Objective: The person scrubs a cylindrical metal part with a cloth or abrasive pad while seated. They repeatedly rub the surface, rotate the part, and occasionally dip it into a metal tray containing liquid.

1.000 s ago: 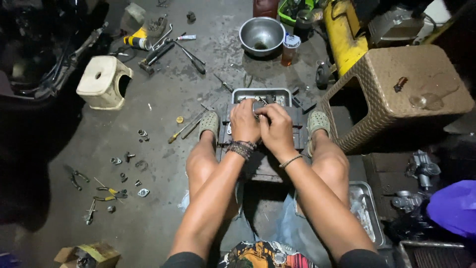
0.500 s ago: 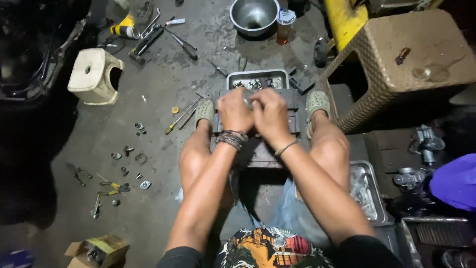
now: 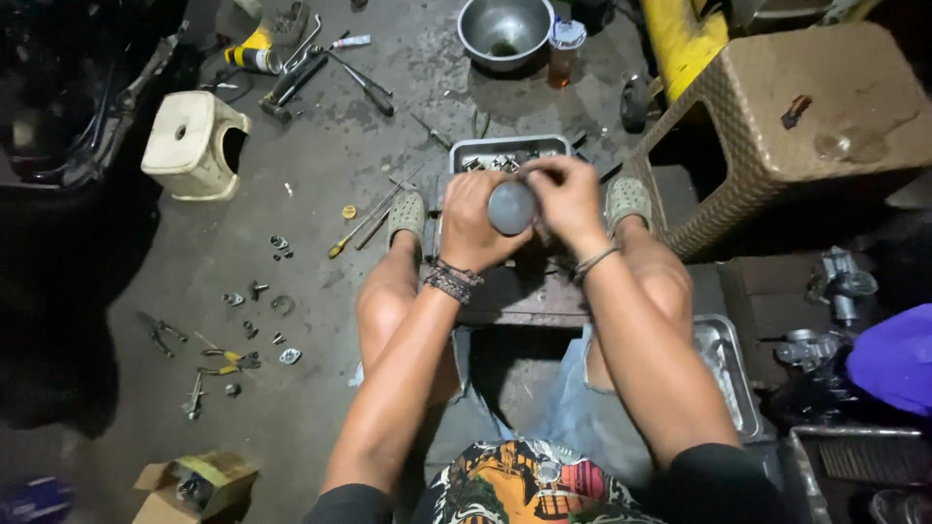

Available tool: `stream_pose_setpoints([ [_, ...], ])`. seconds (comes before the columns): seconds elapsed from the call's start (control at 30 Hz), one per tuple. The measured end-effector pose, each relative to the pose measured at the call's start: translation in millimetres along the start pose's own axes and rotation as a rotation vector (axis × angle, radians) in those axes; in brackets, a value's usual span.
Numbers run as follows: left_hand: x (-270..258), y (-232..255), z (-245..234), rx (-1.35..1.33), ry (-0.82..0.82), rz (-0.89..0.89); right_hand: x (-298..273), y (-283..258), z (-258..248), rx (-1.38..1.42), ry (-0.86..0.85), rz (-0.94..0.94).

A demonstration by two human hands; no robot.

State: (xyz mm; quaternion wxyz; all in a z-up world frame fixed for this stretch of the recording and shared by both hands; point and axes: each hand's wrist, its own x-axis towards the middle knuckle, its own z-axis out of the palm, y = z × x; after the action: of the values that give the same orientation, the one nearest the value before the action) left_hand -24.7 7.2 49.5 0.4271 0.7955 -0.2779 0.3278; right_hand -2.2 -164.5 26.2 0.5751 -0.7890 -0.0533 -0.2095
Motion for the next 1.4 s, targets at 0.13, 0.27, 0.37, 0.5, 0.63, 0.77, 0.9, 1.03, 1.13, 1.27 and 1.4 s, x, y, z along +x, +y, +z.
stream_pose_setpoints([
  [0.13, 1, -5, -5, -0.065, 0.081, -0.044, -7, -29, -24, 0.028, 0.060, 0.055],
  [0.27, -1, -10, -5, -0.026, 0.081, -0.054, -25, -77, -12, -0.074, 0.110, -0.278],
  [0.37, -2, -11, 1, 0.142, 0.057, -0.033, -34, -73, 7, -0.192, 0.116, -0.411],
  [0.5, -4, -33, 3, 0.274, 0.054, -0.117, -51, -71, 30, -0.264, 0.071, -0.541],
  [0.63, -10, -22, 11, 0.332, 0.009, -0.067, -31, -60, 20, -0.163, 0.090, -0.392],
  [0.77, -8, -44, 26, 0.330, 0.042, -0.090, -41, -62, 22, -0.196, 0.087, -0.424],
  [0.9, -8, -9, 20, 0.354, -0.023, -0.044, -25, -42, 14, -0.188, 0.113, -0.309],
  [1.03, -7, -44, 30, 0.335, -0.005, -0.044, -34, -57, 20, -0.208, 0.109, -0.366],
  [1.13, -10, -39, 30, 0.372, 0.019, -0.151, -34, -46, 23, -0.141, 0.054, -0.346],
  [1.27, -10, -23, 23, 0.340, -0.021, -0.146, -36, -55, 19, -0.152, 0.074, -0.312],
  [1.4, -4, -37, 17, 0.363, 0.018, -0.224, -37, -54, 28, -0.113, 0.035, -0.345],
])
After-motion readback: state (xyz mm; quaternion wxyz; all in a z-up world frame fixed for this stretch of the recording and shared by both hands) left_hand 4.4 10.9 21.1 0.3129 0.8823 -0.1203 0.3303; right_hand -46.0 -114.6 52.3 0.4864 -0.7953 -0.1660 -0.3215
